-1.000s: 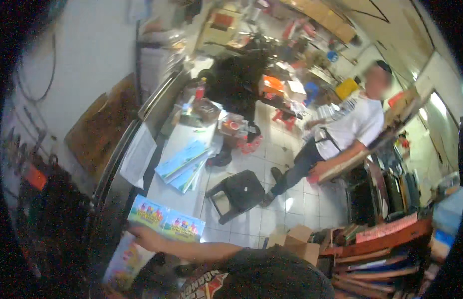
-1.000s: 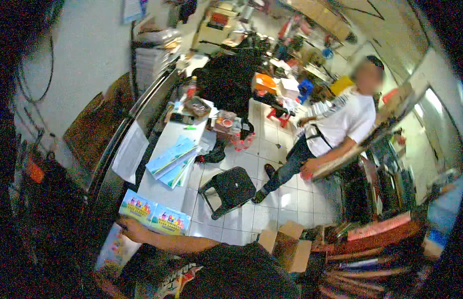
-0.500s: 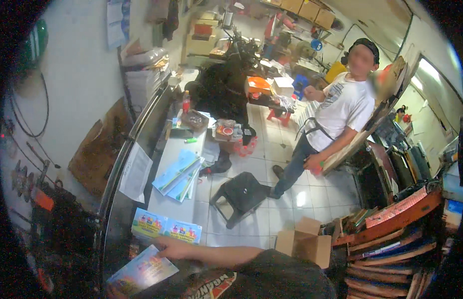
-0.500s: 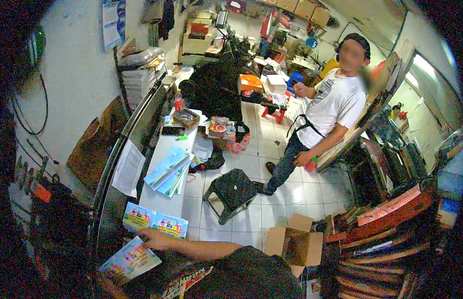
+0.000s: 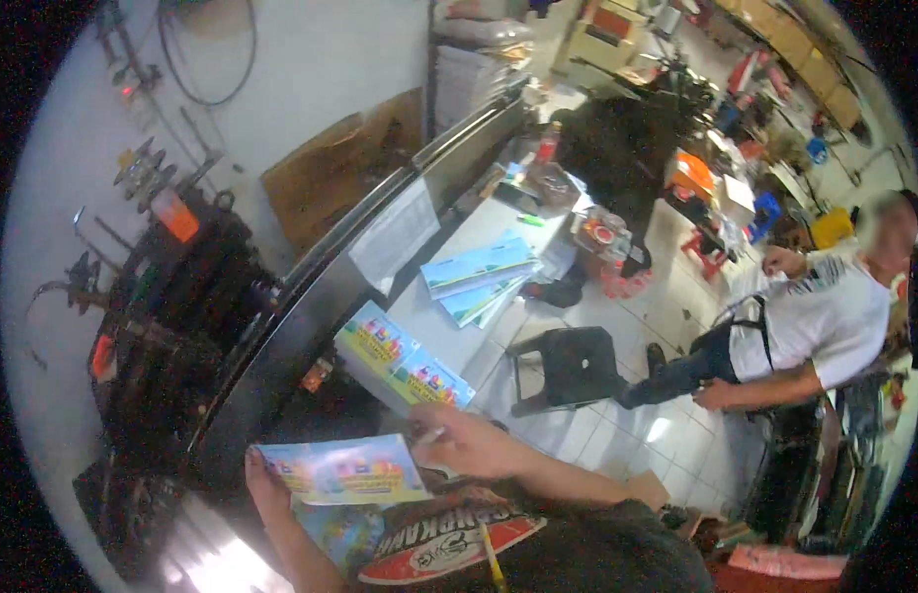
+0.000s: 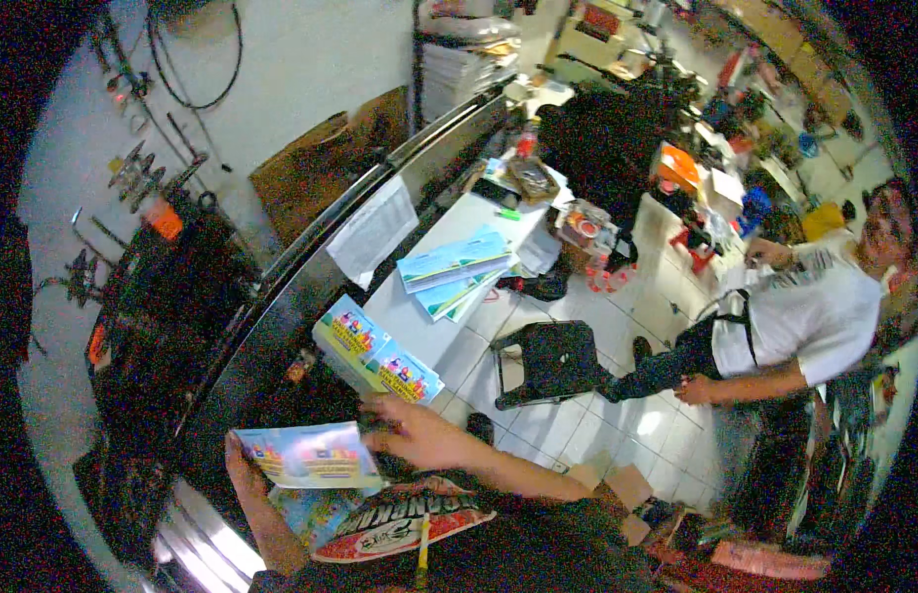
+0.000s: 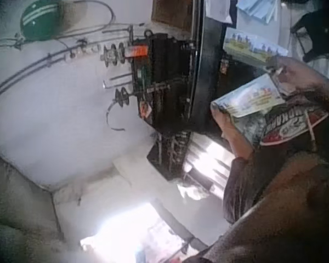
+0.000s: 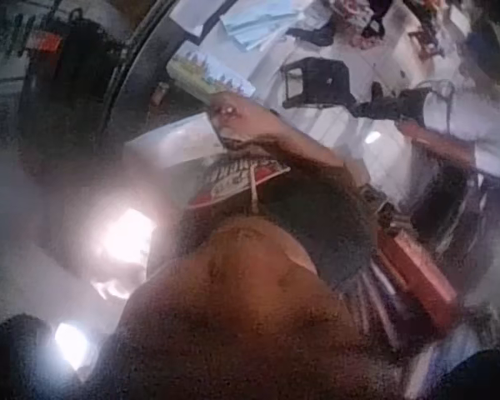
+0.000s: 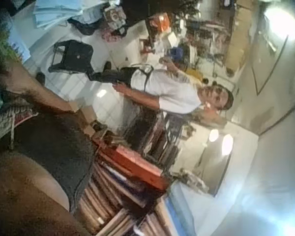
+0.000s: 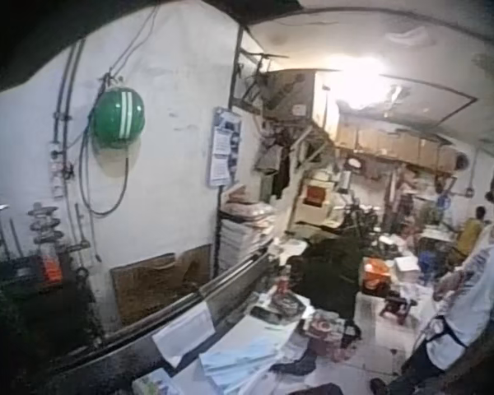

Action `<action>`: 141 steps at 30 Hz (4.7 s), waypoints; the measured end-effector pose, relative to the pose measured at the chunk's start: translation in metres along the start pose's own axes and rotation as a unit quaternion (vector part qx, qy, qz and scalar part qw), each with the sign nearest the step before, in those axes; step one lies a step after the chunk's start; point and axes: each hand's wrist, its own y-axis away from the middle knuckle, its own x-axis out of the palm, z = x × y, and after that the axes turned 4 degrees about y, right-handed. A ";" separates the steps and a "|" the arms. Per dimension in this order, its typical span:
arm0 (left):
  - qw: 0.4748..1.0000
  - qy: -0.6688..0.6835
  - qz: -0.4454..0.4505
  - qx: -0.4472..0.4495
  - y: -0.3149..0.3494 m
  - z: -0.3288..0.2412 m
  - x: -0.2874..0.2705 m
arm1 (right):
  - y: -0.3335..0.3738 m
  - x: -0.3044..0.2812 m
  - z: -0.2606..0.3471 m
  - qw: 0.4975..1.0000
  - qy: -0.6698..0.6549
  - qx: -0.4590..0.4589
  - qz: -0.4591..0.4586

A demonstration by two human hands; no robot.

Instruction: The person aligns and stacks printed paper sheets by hand, inserts inner pages into booklet covers, and feeds a booklet into a binding machine.

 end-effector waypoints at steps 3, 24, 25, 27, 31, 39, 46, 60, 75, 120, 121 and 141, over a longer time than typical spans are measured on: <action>0.888 0.431 -0.079 -0.141 0.067 -0.054 -0.022 | 0.020 -0.013 0.042 0.924 0.101 -0.265 0.254; 0.822 0.170 -0.542 0.042 0.197 -0.071 -0.065 | -0.370 0.091 0.182 0.692 0.574 -0.433 -0.057; 0.743 0.383 -0.548 0.039 0.188 -0.085 -0.069 | -0.398 0.108 0.185 0.659 0.632 -0.405 -0.052; 0.792 0.339 -0.495 0.113 0.182 -0.106 -0.083 | -0.423 0.125 0.188 0.654 0.663 -0.364 -0.030; 0.756 0.416 -0.497 0.089 0.170 -0.082 -0.114 | -0.422 0.123 0.202 0.554 0.766 -0.324 -0.006; 0.810 0.327 -0.486 0.007 0.136 -0.085 -0.143 | -0.239 0.015 0.213 0.663 0.619 -0.352 -0.229; 0.816 0.437 -0.378 0.023 0.092 -0.062 -0.104 | -0.035 -0.181 0.066 0.702 0.254 -0.167 -0.644; 0.861 0.417 -0.290 0.039 0.077 -0.206 0.070 | 0.135 -0.402 -0.012 0.618 0.250 -0.089 -0.740; 0.825 0.436 -0.356 -0.053 0.084 -0.113 0.028 | -0.143 -0.024 -0.071 0.984 0.127 -0.119 0.033; 0.914 0.197 -0.321 -0.149 -0.139 0.122 0.038 | -0.430 0.045 -0.235 0.931 -0.323 -0.071 -0.154; 0.915 0.198 -0.319 -0.148 -0.137 0.123 0.038 | -0.432 0.042 -0.239 0.931 -0.323 -0.072 -0.156; 0.941 0.020 -0.328 -0.075 -0.126 0.057 0.013 | -0.432 0.047 -0.227 0.948 -0.245 -0.122 -0.162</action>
